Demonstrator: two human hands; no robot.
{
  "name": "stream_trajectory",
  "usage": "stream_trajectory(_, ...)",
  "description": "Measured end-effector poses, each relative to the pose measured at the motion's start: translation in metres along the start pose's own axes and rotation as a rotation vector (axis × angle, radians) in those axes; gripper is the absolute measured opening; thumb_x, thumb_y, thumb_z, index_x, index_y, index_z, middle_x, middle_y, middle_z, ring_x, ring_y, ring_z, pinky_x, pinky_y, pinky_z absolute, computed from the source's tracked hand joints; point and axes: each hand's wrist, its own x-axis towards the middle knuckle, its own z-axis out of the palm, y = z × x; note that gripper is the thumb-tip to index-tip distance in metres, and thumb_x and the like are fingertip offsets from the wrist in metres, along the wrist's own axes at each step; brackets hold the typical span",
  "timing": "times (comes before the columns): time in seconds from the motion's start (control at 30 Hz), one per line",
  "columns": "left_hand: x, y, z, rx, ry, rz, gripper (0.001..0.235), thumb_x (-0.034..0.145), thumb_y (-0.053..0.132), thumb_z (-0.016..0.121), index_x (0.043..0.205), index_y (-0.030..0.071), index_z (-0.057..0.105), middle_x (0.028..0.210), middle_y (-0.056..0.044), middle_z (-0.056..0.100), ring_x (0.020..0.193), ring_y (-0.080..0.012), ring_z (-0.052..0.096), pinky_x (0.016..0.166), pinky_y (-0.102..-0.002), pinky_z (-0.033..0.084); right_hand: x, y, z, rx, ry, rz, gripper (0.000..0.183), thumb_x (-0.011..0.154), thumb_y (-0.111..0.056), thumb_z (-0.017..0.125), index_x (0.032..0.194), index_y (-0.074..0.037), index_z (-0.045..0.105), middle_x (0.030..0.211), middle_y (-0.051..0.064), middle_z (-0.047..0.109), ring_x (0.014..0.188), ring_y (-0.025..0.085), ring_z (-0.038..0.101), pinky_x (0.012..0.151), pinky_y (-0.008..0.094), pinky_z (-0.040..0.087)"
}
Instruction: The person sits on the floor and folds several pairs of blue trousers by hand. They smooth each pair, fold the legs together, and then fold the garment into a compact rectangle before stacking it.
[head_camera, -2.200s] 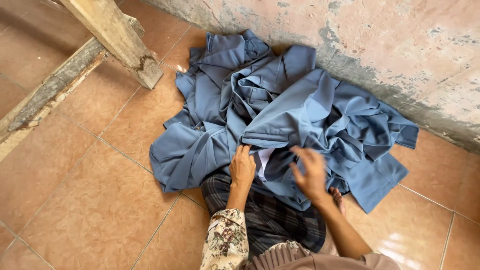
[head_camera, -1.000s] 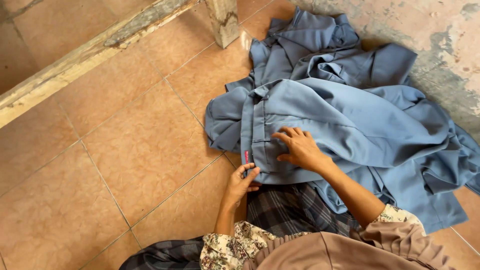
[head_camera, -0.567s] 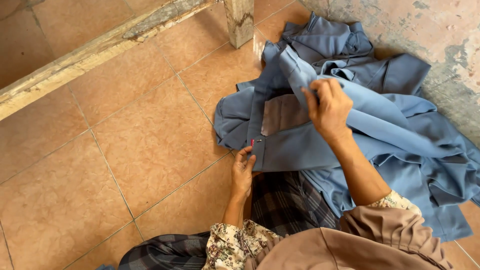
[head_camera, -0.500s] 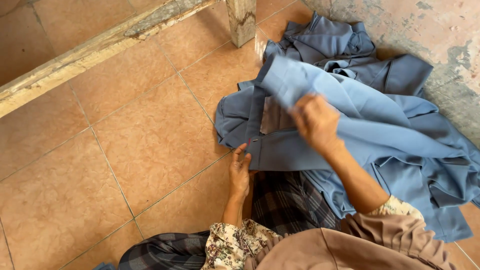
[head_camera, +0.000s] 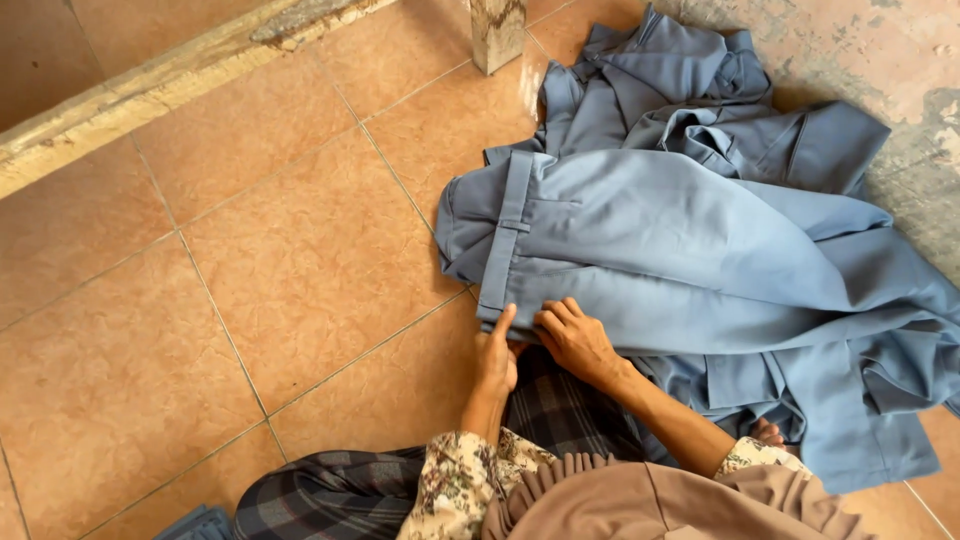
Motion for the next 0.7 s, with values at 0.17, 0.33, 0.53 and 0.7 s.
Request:
stream_trajectory(0.17,0.085,0.003,-0.004,-0.033,0.142,0.219,0.09,0.078,0.03,0.089,0.142,-0.012,0.042,0.143,-0.033,0.044,0.139,-0.0384,0.038,0.118,-0.052,0.026,0.027,-0.001,-0.004,-0.154,0.038,-0.081,0.021,0.093,-0.016,0.06,0.113,-0.022,0.06,0.1,0.001,0.058,0.088,0.019,0.06,0.056,0.028,0.056)
stream_trajectory(0.33,0.149,0.062,-0.032,-0.028,0.293,0.389,0.089,0.079,0.038,0.087,0.14,-0.013,0.046,0.141,-0.035,0.049,0.142,-0.0425,0.042,0.118,-0.055,0.028,0.044,0.017,-0.005,-0.254,0.087,-0.264,0.029,0.096,-0.012,0.05,0.116,-0.029,0.061,0.101,0.005,0.059,0.085,0.024,0.06,0.062,0.032,0.05)
stream_trajectory(0.53,0.222,0.099,-0.127,-0.078,0.426,0.57,0.052,0.081,0.031,0.085,0.119,0.0,0.07,0.113,-0.019,0.072,0.116,-0.0274,0.067,0.101,-0.042,0.051,0.032,0.033,0.038,-0.255,-0.087,-0.202,0.016,0.087,-0.01,0.058,0.096,-0.022,0.063,0.096,0.004,0.054,0.084,0.027,0.056,0.062,0.038,0.044)
stream_trajectory(0.7,0.237,0.116,-0.21,-0.116,0.558,0.473,0.059,0.084,0.029,0.083,0.129,-0.003,0.062,0.126,-0.027,0.065,0.123,-0.0411,0.061,0.092,-0.053,0.059,0.052,-0.035,0.031,-0.245,-0.245,-0.199,0.043,0.083,-0.058,0.065,0.095,-0.018,0.071,0.11,0.005,0.06,0.1,0.027,0.057,0.073,0.042,0.047)
